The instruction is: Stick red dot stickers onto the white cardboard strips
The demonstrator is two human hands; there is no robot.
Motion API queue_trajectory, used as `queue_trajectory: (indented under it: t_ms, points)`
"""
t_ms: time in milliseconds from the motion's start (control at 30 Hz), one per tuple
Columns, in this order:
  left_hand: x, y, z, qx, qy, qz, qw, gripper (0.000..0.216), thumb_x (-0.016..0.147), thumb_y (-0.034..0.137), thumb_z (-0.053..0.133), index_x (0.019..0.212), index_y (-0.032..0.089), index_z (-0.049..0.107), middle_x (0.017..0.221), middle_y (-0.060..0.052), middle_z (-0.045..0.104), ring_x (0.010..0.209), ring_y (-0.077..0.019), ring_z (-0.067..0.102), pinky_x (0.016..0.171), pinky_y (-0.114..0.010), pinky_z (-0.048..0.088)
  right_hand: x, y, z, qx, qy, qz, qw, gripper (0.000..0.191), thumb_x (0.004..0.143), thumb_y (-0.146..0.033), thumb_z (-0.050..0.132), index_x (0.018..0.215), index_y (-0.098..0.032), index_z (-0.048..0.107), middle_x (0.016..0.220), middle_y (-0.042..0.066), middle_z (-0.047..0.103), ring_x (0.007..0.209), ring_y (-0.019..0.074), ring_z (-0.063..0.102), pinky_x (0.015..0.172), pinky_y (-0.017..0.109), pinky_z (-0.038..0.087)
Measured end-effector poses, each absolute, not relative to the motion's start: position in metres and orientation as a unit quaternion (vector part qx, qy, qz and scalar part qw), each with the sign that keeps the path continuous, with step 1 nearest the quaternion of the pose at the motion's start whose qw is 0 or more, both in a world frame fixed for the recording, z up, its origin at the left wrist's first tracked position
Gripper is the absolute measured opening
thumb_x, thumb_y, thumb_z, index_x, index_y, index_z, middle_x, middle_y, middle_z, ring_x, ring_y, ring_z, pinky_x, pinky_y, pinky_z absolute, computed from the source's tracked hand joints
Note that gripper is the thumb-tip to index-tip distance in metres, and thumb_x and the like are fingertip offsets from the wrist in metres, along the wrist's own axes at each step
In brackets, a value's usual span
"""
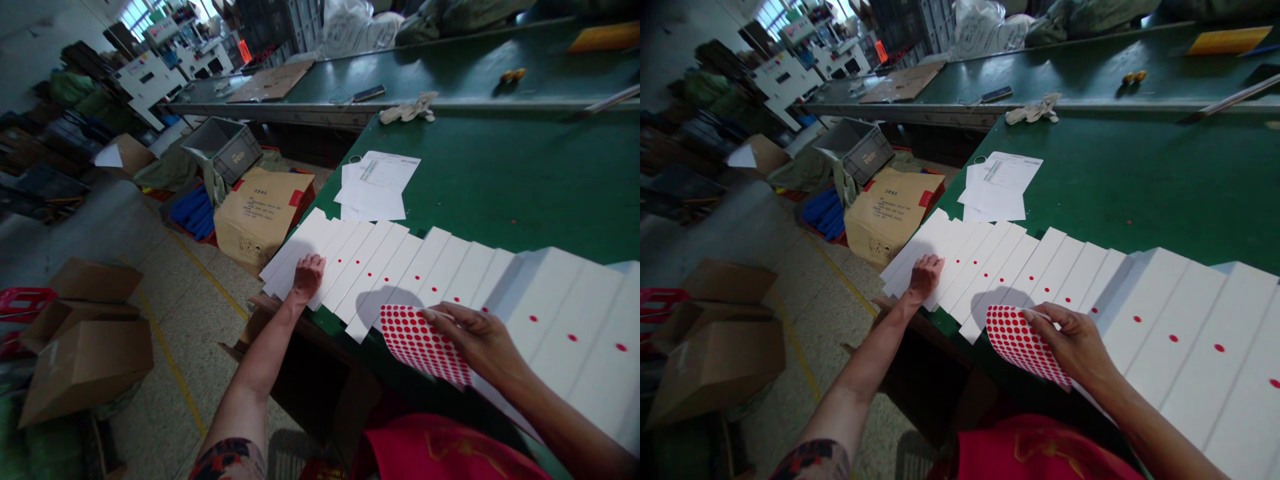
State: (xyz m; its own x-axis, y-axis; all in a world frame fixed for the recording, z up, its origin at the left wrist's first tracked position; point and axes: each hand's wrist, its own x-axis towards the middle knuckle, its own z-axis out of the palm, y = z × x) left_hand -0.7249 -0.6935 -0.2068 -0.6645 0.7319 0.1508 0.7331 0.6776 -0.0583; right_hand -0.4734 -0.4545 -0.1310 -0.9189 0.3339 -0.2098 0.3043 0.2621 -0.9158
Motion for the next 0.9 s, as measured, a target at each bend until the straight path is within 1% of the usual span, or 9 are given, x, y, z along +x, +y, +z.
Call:
queue_trajectory:
  t_ms: [167, 267, 333, 400, 467, 533, 700, 800, 900]
  points:
    - [-0.721, -0.695, -0.201, -0.371, -0.925, -0.024, 0.077, 0.021, 0.091, 0.022, 0.052, 0.105, 0.019, 0.067, 0.102, -0.012, 0.066, 0.095, -0.0238, 0.057, 0.079, -0.036, 0.042, -0.474, -0.455, -0.126, -0.231, -0.747, 0.624, 0.005, 0.042, 0.078, -0.057, 0.064, 0.065, -0.018, 0.066, 0.055, 0.0, 0.057, 0.049, 0.0124, 0.05, 0.045, 0.022, 0.038]
    - [-0.706, -0.688, -0.188, -0.311, -0.937, -0.147, 0.058, 0.023, 0.085, 0.024, 0.063, 0.106, 0.016, 0.068, 0.102, -0.012, 0.066, 0.097, -0.0236, 0.059, 0.085, -0.038, 0.045, -0.475, -0.456, -0.125, -0.228, -0.749, 0.621, 0.03, 0.04, 0.077, -0.056, 0.065, 0.068, -0.018, 0.068, 0.06, 0.001, 0.061, 0.054, 0.014, 0.054, 0.048, 0.023, 0.04]
    - [-0.687, -0.68, -0.172, -0.299, -0.906, -0.298, -0.009, 0.023, 0.082, 0.028, 0.067, 0.102, 0.016, 0.07, 0.104, -0.011, 0.066, 0.098, -0.0214, 0.061, 0.088, -0.037, 0.048, -0.475, -0.457, -0.126, -0.223, -0.757, 0.612, 0.042, 0.038, 0.079, -0.054, 0.065, 0.071, -0.018, 0.07, 0.063, 0.002, 0.063, 0.058, 0.0146, 0.056, 0.051, 0.023, 0.042]
    - [-0.663, -0.668, -0.155, -0.321, -0.832, -0.432, -0.138, 0.035, 0.078, 0.033, 0.073, 0.11, 0.019, 0.069, 0.113, -0.01, 0.064, 0.099, -0.0193, 0.062, 0.086, -0.033, 0.05, -0.476, -0.457, -0.127, -0.218, -0.762, 0.607, 0.049, 0.037, 0.082, -0.053, 0.063, 0.073, -0.018, 0.071, 0.066, 0.002, 0.065, 0.059, 0.015, 0.057, 0.052, 0.023, 0.043]
    - [-0.639, -0.656, -0.14, -0.328, -0.757, -0.5, -0.263, 0.058, 0.07, 0.035, 0.079, 0.125, 0.024, 0.061, 0.124, -0.01, 0.059, 0.102, -0.0196, 0.063, 0.086, -0.032, 0.052, -0.477, -0.457, -0.127, -0.208, -0.767, 0.605, 0.051, 0.036, 0.083, -0.052, 0.062, 0.074, -0.018, 0.072, 0.069, 0.003, 0.067, 0.061, 0.0156, 0.058, 0.053, 0.023, 0.044]
    - [-0.621, -0.644, -0.131, -0.314, -0.717, -0.54, -0.31, 0.067, 0.066, 0.033, 0.082, 0.128, 0.023, 0.06, 0.122, -0.011, 0.061, 0.099, -0.0193, 0.063, 0.085, -0.032, 0.052, -0.479, -0.458, -0.127, -0.193, -0.773, 0.602, 0.05, 0.035, 0.083, -0.051, 0.062, 0.075, -0.018, 0.072, 0.07, 0.003, 0.067, 0.061, 0.0155, 0.059, 0.053, 0.023, 0.045]
    - [-0.605, -0.629, -0.13, -0.296, -0.705, -0.571, -0.3, 0.034, 0.07, 0.027, 0.078, 0.102, 0.014, 0.074, 0.09, -0.008, 0.067, 0.079, -0.0143, 0.062, 0.073, -0.027, 0.053, -0.48, -0.46, -0.13, -0.199, -0.767, 0.608, 0.048, 0.034, 0.081, -0.05, 0.066, 0.087, -0.018, 0.074, 0.067, 0.003, 0.068, 0.057, 0.0157, 0.06, 0.051, 0.023, 0.048]
    - [-0.607, -0.63, -0.133, -0.307, -0.708, -0.567, -0.29, 0.032, 0.071, 0.027, 0.078, 0.1, 0.014, 0.075, 0.088, -0.007, 0.067, 0.077, -0.0142, 0.062, 0.068, -0.026, 0.053, -0.481, -0.46, -0.131, -0.208, -0.759, 0.613, 0.068, 0.043, 0.079, -0.05, 0.068, 0.107, -0.018, 0.071, 0.074, 0.005, 0.072, 0.06, 0.0174, 0.063, 0.052, 0.026, 0.051]
    - [-0.609, -0.631, -0.136, -0.32, -0.712, -0.558, -0.282, 0.032, 0.072, 0.03, 0.077, 0.101, 0.017, 0.075, 0.088, -0.007, 0.067, 0.077, -0.0145, 0.062, 0.068, -0.027, 0.053, -0.483, -0.46, -0.126, -0.196, -0.748, 0.632, 0.061, 0.042, 0.074, -0.05, 0.072, 0.102, -0.019, 0.074, 0.08, 0.007, 0.074, 0.063, 0.0187, 0.065, 0.055, 0.027, 0.053]
